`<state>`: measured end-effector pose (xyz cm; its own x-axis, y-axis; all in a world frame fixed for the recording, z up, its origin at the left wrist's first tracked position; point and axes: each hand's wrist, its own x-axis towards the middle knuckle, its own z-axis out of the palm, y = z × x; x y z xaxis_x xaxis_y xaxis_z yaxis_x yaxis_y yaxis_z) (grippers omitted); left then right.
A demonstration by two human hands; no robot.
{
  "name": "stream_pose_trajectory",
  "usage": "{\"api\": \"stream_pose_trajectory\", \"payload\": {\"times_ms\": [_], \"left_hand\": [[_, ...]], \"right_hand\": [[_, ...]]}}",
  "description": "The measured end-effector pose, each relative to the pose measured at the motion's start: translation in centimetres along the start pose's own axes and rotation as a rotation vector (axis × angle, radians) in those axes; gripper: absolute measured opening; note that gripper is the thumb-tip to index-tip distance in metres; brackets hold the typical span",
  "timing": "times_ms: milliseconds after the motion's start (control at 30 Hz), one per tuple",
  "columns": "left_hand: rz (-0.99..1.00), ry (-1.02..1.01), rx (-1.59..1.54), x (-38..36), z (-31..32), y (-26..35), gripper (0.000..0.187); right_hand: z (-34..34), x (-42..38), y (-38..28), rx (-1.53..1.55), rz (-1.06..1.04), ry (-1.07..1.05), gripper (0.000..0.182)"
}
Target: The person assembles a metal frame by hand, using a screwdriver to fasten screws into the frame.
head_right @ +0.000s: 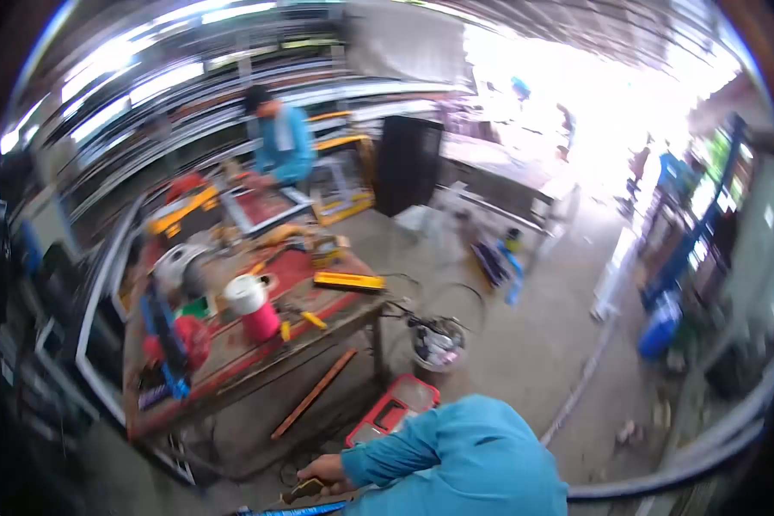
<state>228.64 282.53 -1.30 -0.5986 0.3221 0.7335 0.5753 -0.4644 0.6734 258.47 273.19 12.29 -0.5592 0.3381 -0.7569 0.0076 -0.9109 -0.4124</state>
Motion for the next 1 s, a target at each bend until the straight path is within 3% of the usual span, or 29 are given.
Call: {"api": "stream_pose_trajectory", "payload": {"times_ms": [67,100,167,200,267,300,333,400,433,467,533,567,633,667,700,767,800,833,900,967,1000], "left_hand": [[-0.122,-0.198,-0.246,-1.1,4.4,0.3,0.035],[-0.193,-0.275,-0.345,-1.7,5.9,0.8,0.034],[-0.342,-0.398,-0.523,-2.9,8.3,1.7,0.031],[-0.417,-0.455,-0.603,-3.3,9.0,2.1,0.029],[-0.572,-0.557,-0.771,-4.5,11.5,3.6,0.027],[-0.653,-0.613,-0.851,-5.1,12.4,4.4,0.025],[-0.73,-0.67,-0.916,-5.1,12.9,4.9,0.024],[-0.868,-0.737,-1.064,-4.7,15.3,6.4,0.022],[-0.937,-0.761,-1.133,-4.5,16.4,7.1,0.021],[-1.007,-0.771,-1.193,-4.2,16.9,7.6,0.021],[-1.09,-0.615,-1.242,-1.3,13.4,6.4,0.02],[-1.096,-0.453,-1.207,1.1,7.0,5.1,0.02],[-1.003,-0.023,-1.123,3.0,-8.9,6.7,0.02],[-1.189,0.193,-0.845,5.2,-8.0,11.2,0.022],[-0.998,0.268,-0.731,5.1,-7.8,11.2,0.022],[-0.909,0.483,-0.589,7.1,-6.9,14.4,0.028],[-0.892,0.561,-0.658,7.0,-7.7,13.5,0.024],[-0.917,0.714,-0.651,7.2,-8.4,12.2,0.022],[-0.844,0.817,-0.592,8.8,-9.5,13.5,0.023],[-0.82,0.88,-0.565,9.2,-11.4,11.9,0.028],[-0.813,0.896,-0.545,9.4,-12.6,10.8,0.028]], "right_hand": [[0.1,1.5,3.1,-0.576,-0.942,0.019,0.032],[0.0,1.5,3.0,-0.545,-0.955,0.051,0.032],[-0.3,1.5,2.1,-1.22,-1.872,0.257,0.032],[-0.1,1.3,1.9,-1.209,-1.869,0.278,0.032],[-0.5,0.4,1.1,-0.288,-0.346,0.063,0.036],[-1.2,1.5,1.1,0.059,0.043,0.104,0.049],[-2.0,3.9,2.5,0.078,0.041,0.096,0.049],[-4.1,7.6,3.5,-0.368,-0.488,-0.17,0.044],[-2.2,4.5,3.9,-0.786,-1.24,0.085,0.038],[-2.7,3.0,3.1,-0.794,-1.231,0.057,0.038],[-2.0,1.7,-0.1,-1.333,-1.258,-0.012,0.051],[-1.6,0.6,-1.5,-1.422,-1.378,0.015,0.051],[1.1,-2.2,-6.2,-1.457,-1.313,-0.093,0.059],[4.5,-5.7,-9.0,-1.482,-1.25,-0.207,0.062],[7.1,-5.7,-10.7,-1.562,-1.491,-0.345,0.06],[14.0,-9.1,-13.4,-1.735,-1.622,-0.675,0.055],[15.9,-9.9,-13.5,-1.828,-1.724,-0.724,0.05],[17.4,-10.1,-13.9,-1.913,-1.852,-0.707,0.045],[17.7,-10.0,-14.7,-2.045,-1.791,-0.535,0.039],[14.8,-7.7,-14.5,-2.173,-1.684,-0.24,0.062],[12.3,-4.7,-14.4,-2.078,-1.557,-0.25,0.064]]}}
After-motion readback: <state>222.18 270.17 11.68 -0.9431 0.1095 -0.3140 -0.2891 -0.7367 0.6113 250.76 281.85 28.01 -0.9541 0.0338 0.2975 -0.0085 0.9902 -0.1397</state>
